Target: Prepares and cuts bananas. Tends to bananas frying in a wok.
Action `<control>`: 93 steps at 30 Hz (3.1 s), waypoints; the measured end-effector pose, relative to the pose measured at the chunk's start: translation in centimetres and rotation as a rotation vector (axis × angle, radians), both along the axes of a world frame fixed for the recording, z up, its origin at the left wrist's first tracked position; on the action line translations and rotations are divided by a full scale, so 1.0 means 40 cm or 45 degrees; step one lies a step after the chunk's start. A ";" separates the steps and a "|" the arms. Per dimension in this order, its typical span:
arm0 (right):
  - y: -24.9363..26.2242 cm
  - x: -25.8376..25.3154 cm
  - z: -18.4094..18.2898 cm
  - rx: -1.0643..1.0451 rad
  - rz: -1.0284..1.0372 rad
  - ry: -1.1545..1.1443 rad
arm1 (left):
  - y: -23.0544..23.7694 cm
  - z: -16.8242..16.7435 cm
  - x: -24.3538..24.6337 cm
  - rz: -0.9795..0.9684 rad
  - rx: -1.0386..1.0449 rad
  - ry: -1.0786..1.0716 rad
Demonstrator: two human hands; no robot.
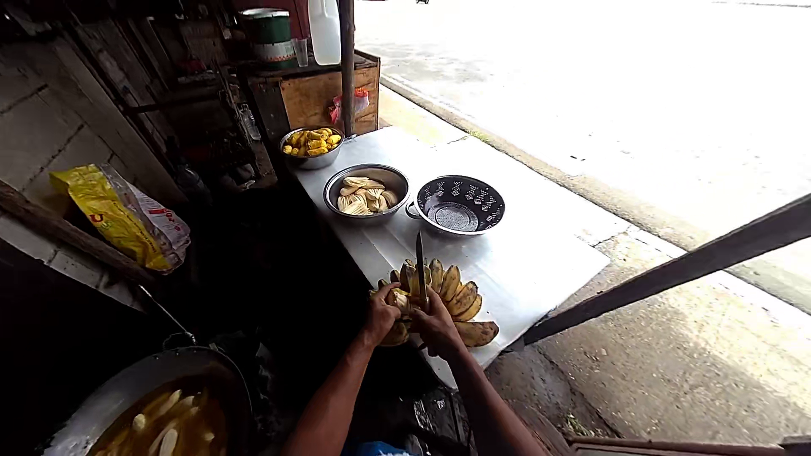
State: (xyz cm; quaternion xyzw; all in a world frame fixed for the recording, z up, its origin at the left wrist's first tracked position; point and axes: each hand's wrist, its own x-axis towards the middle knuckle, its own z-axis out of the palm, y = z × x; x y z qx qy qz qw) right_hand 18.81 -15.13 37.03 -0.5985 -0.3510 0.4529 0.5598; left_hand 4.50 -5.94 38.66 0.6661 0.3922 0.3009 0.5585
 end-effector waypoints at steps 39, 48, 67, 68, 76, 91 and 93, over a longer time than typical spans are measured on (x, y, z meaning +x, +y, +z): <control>-0.183 -0.120 0.124 -0.133 -0.061 -0.174 | 0.035 -0.078 -0.525 1.145 -0.520 -0.871; -0.220 -0.061 0.128 -0.205 0.039 -0.549 | -0.048 0.019 0.013 0.412 -0.709 -0.202; -0.041 -0.074 -0.010 -0.102 0.048 -0.130 | -0.004 -0.007 0.016 0.219 -0.346 -0.330; -0.035 -0.078 -0.016 -0.066 0.028 0.005 | -0.014 -0.005 0.007 0.207 -0.363 -0.338; -0.004 -0.069 0.010 -0.060 -0.021 0.322 | -0.017 -0.016 0.034 0.239 -0.124 0.143; -0.010 -0.058 -0.003 -0.165 0.210 -0.316 | -0.036 -0.001 -0.065 -0.105 0.103 0.368; 0.011 -0.052 0.015 -0.274 0.285 -0.601 | -0.049 -0.019 -0.099 -0.111 0.012 0.157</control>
